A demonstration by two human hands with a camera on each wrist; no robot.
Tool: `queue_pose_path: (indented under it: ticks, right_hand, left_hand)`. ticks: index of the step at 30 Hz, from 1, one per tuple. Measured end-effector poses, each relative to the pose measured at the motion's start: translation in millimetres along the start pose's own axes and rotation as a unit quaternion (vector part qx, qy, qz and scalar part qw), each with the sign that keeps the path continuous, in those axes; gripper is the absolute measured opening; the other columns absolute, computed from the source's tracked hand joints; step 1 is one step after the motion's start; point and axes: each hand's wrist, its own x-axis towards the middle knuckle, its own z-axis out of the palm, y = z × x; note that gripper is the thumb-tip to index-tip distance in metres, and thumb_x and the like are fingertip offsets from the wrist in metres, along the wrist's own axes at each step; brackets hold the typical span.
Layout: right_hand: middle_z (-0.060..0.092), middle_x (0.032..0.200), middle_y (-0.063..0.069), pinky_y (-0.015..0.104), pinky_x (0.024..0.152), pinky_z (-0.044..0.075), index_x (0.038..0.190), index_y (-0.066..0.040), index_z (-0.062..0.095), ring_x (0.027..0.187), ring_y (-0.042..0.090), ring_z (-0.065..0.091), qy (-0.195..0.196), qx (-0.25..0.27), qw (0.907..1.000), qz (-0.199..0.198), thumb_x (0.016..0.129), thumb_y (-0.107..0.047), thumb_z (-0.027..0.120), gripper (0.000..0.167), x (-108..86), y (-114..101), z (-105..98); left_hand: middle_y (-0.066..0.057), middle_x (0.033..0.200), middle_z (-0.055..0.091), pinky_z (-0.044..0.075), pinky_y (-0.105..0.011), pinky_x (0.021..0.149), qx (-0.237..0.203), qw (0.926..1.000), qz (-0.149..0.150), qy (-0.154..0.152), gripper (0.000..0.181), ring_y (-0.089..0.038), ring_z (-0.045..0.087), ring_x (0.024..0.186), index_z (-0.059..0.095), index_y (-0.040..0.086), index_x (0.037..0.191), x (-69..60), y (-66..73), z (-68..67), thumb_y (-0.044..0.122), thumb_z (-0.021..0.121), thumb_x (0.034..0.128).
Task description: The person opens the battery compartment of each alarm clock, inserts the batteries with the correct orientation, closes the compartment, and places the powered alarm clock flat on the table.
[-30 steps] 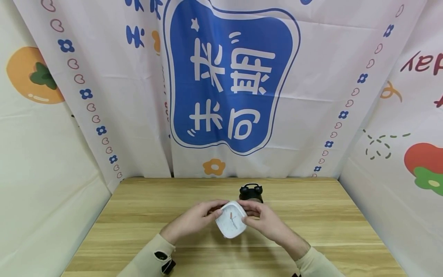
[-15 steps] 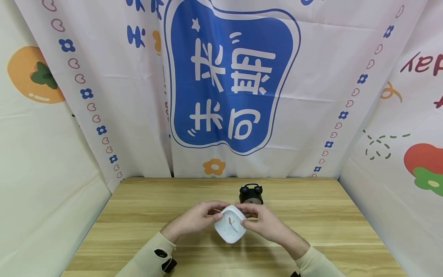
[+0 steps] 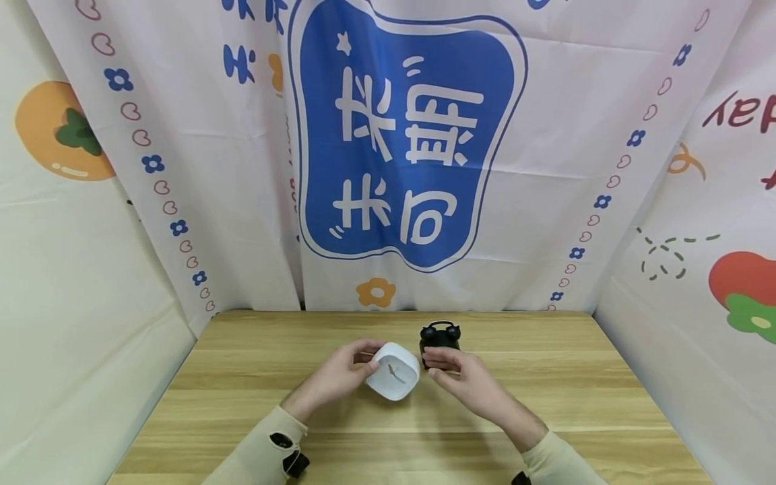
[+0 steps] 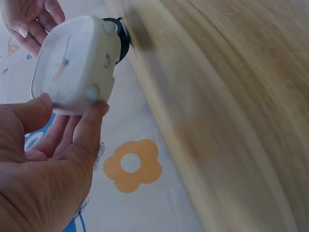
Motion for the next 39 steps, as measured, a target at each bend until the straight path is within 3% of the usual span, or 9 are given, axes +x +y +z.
queue_pose_path:
  ticks: [8, 14, 25, 34, 39]
  right_hand:
    - [0.077, 0.152, 0.03, 0.05, 0.117, 0.068, 0.159, 0.01, 0.064, 0.141, 0.045, 0.077, 0.013, -0.021, 0.9997, 0.008, 0.119, -0.016, 0.069, 0.048, -0.1, 5, -4]
    - [0.077, 0.153, 0.029, 0.053, 0.12, 0.066, 0.158, 0.011, 0.064, 0.142, 0.045, 0.076, 0.021, -0.02, 0.9996, 0.003, 0.119, -0.012, 0.068, 0.045, -0.7, 8, -6]
    - [0.075, 0.155, 0.027, 0.054, 0.121, 0.065, 0.158, 0.007, 0.066, 0.145, 0.046, 0.074, 0.027, -0.025, 0.9991, 0.02, 0.119, -0.014, 0.068, 0.044, -2.4, 12, -9]
    - [0.075, 0.157, 0.028, 0.049, 0.12, 0.067, 0.159, 0.009, 0.064, 0.146, 0.048, 0.074, 0.029, -0.013, 0.9991, 0.028, 0.119, -0.013, 0.067, 0.045, -3.9, 14, -13]
    - [0.073, 0.158, 0.029, 0.05, 0.121, 0.066, 0.162, 0.008, 0.062, 0.147, 0.048, 0.073, 0.033, -0.016, 0.9989, 0.029, 0.119, -0.013, 0.067, 0.048, -4.6, 16, -17]
  left_hand:
    - [-0.028, 0.151, 0.072, 0.066, -0.059, 0.122, -0.045, 0.9958, -0.043, 0.068, 0.041, -0.05, 0.072, 0.143, 0.063, -0.008, 0.155, 7.0, -10.0, -2.9, 0.0, 0.068, 0.1155]
    - [-0.03, 0.154, 0.069, 0.068, -0.058, 0.118, -0.043, 0.9931, -0.065, 0.088, 0.04, -0.054, 0.071, 0.145, 0.06, -0.007, 0.155, 9.6, -16.7, -8.6, -0.001, 0.065, 0.1161]
    - [-0.03, 0.15, 0.069, 0.07, -0.053, 0.115, -0.011, 0.9956, -0.063, 0.068, 0.039, -0.052, 0.074, 0.14, 0.06, -0.008, 0.153, 4.6, -23.7, -15.3, -0.005, 0.066, 0.1144]
    - [-0.033, 0.148, 0.071, 0.067, -0.056, 0.12, 0.024, 0.9968, -0.06, 0.048, 0.04, -0.052, 0.074, 0.14, 0.06, -0.011, 0.149, 0.2, -27.5, -20.1, -0.013, 0.067, 0.1104]
    - [-0.032, 0.151, 0.07, 0.064, -0.057, 0.124, 0.037, 0.997, -0.058, 0.036, 0.042, -0.05, 0.072, 0.144, 0.06, -0.011, 0.152, -4.0, -28.9, -22.9, -0.009, 0.069, 0.1111]
